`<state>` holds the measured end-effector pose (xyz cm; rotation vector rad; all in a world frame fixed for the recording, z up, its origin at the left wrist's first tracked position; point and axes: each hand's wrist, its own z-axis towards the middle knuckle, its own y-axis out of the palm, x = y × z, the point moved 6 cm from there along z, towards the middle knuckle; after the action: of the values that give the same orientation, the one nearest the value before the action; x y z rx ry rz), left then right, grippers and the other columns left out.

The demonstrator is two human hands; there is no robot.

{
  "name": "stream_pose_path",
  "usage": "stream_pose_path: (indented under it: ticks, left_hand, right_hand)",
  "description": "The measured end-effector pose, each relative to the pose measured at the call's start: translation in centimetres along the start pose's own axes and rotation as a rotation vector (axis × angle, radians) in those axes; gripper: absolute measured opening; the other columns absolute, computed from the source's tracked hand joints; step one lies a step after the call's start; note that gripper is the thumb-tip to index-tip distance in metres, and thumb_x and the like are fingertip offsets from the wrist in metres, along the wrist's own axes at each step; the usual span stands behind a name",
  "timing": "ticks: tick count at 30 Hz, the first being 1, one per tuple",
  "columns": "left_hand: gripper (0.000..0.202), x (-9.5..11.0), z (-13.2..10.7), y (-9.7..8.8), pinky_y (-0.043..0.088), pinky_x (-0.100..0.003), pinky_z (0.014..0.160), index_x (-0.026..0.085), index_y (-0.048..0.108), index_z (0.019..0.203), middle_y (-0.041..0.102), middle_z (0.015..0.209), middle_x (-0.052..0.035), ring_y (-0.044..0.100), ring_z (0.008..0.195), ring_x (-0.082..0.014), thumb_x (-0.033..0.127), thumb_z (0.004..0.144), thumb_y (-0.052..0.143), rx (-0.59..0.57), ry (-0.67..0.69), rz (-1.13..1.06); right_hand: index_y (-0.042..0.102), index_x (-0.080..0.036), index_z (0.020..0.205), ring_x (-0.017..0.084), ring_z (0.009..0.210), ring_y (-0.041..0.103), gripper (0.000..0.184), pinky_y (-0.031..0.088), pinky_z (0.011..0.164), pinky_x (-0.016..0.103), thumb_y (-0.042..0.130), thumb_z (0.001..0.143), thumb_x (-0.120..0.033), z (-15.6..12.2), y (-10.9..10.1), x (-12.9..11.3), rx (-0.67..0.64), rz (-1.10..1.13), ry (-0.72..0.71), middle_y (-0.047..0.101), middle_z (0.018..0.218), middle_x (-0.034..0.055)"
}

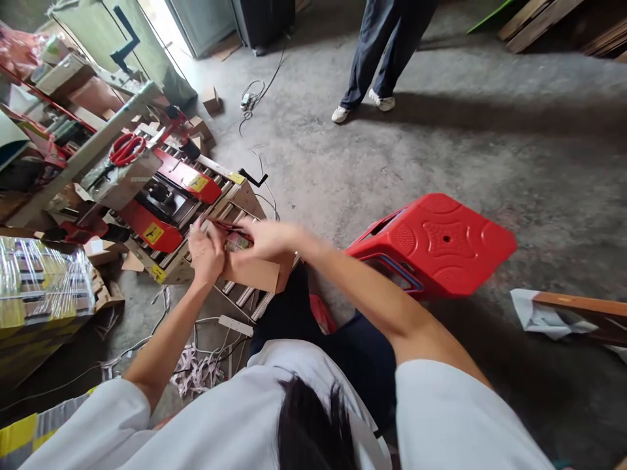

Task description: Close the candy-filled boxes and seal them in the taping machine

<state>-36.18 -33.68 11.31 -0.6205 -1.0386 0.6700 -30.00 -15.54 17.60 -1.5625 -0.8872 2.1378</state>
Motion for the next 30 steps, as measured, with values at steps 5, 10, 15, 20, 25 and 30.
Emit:
stream_pose_path:
  ticks: [5, 10, 15, 20, 25, 30]
  left_hand:
    - [0.043, -0.8, 0.1, -3.1, 0.037, -0.041, 0.114, 0.014, 0.052, 0.133, 0.056, 0.135, -0.0177, 0.051, 0.13, -0.0244, 0.034, 0.1, 0.035, 0.184, 0.016, -0.169]
    - [0.044, 0.7, 1.5, -1.4, 0.044, -0.037, 0.102, 0.026, 0.057, 0.136, 0.059, 0.138, -0.0088, 0.058, 0.123, -0.0257, 0.046, 0.097, 0.05, -0.262, 0.183, 0.116]
    - [0.029, 0.4, 4.5, 0.4, 0.046, -0.029, 0.079, 0.025, 0.067, 0.117, 0.067, 0.116, -0.0068, 0.066, 0.099, -0.0215, 0.04, 0.096, 0.054, -0.233, 0.107, 0.162]
    - [0.019, -1.5, 5.8, 0.3, 0.048, -0.03, 0.085, 0.023, 0.068, 0.105, 0.068, 0.11, -0.0052, 0.064, 0.099, -0.0186, 0.023, 0.092, 0.054, -0.175, 0.167, -0.006]
    - [0.02, -7.7, 2.9, -6.8, 0.04, -0.04, 0.111, 0.017, 0.057, 0.111, 0.054, 0.132, -0.0114, 0.05, 0.13, -0.0214, 0.024, 0.094, 0.05, 0.591, 0.065, -0.171]
    - [0.028, -11.9, -4.9, -7.6, 0.045, -0.04, 0.107, 0.016, 0.05, 0.115, 0.055, 0.125, -0.0126, 0.055, 0.125, -0.0226, 0.031, 0.092, 0.055, 0.654, -0.194, -0.315]
  right_hand:
    - [0.03, -0.013, 0.157, 0.054, 0.145, 0.02, 0.127, 0.019, 0.111, 0.073, 0.089, 0.054, -0.058, -6.1, 6.7, -0.3, -0.036, -0.489, 0.186, 0.015, 0.162, 0.0321]
    - [0.031, -0.019, 0.157, 0.048, 0.143, 0.026, 0.111, 0.02, 0.111, 0.063, 0.08, 0.065, -0.057, -6.1, 6.9, -0.4, -0.004, -0.539, 0.173, 0.014, 0.165, 0.0255]
    - [0.026, -0.024, 0.159, 0.05, 0.144, 0.022, 0.112, 0.021, 0.109, 0.064, 0.078, 0.068, -0.065, -4.4, 6.6, 0.1, 0.025, -0.564, 0.257, 0.014, 0.165, 0.024]
    - [0.034, -0.028, 0.156, 0.052, 0.139, 0.028, 0.109, 0.025, 0.105, 0.066, 0.081, 0.065, -0.064, -5.0, 7.2, -0.6, 0.103, -0.587, 0.376, 0.017, 0.163, 0.0223]
    - [0.037, -0.021, 0.155, 0.054, 0.136, 0.029, 0.107, 0.022, 0.106, 0.07, 0.08, 0.066, -0.063, 5.2, 10.8, -1.4, 0.142, -0.51, 0.354, 0.023, 0.16, 0.0267]
    - [0.035, -0.011, 0.153, 0.051, 0.145, 0.02, 0.105, 0.013, 0.112, 0.074, 0.083, 0.07, -0.055, 20.3, 12.9, -3.4, 0.154, -0.344, 0.225, 0.022, 0.16, 0.0305]
